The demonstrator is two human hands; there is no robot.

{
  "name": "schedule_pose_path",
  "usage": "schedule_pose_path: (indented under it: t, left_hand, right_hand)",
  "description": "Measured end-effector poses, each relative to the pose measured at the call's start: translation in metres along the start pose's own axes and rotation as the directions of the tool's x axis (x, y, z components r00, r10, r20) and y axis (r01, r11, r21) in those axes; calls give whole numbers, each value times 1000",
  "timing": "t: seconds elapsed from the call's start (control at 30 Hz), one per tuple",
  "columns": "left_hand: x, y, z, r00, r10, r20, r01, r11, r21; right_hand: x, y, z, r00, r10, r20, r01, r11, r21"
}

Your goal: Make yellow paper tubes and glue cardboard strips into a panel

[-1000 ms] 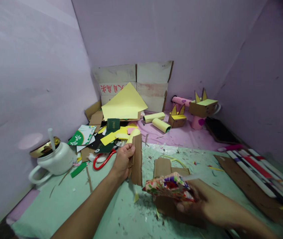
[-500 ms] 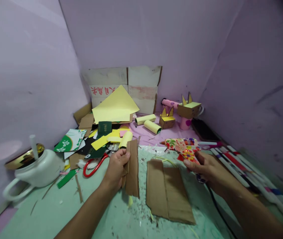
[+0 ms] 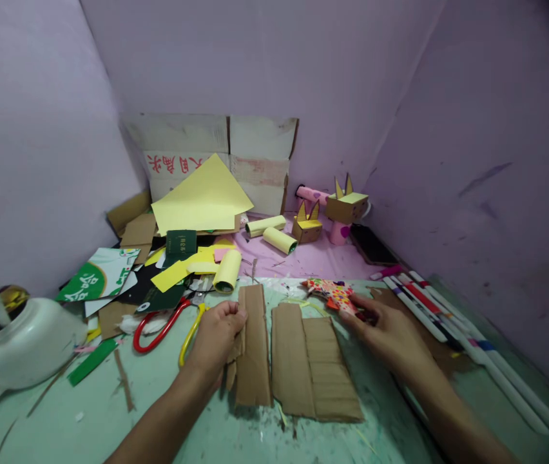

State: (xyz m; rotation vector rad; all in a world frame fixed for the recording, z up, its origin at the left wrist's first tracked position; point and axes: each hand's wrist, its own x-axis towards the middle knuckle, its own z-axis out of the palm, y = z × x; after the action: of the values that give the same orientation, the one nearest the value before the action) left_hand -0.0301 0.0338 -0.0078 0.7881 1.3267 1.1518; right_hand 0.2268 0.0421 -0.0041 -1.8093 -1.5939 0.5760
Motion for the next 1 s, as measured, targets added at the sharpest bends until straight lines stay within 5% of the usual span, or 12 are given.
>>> schedule_pose_path:
  t: [0.1, 0.2, 0.33, 0.6, 1.0]
  left_hand:
    - [-1, 0, 1, 1000, 5, 14, -6, 998, 68]
    - [0, -1, 2, 999, -5, 35, 0, 990, 140]
    - [4, -3, 3, 999, -8, 51, -4, 975, 221]
    - [8, -2, 2, 1000, 22, 20, -28, 899, 438]
    - [11, 0, 5, 999, 36, 8, -35, 841, 541]
  right_hand:
    - [-14, -8, 7, 953, -242, -183, 229, 969, -92]
    - [-26, -17, 21, 894, -448, -18, 447, 894, -15]
    - [-33, -19, 40, 800, -567, 194, 578, 816, 6]
    - [-33, -15, 44, 755, -544, 367, 617, 778, -117]
    - [-31, -13, 48, 764, -487, 423, 601, 776, -193]
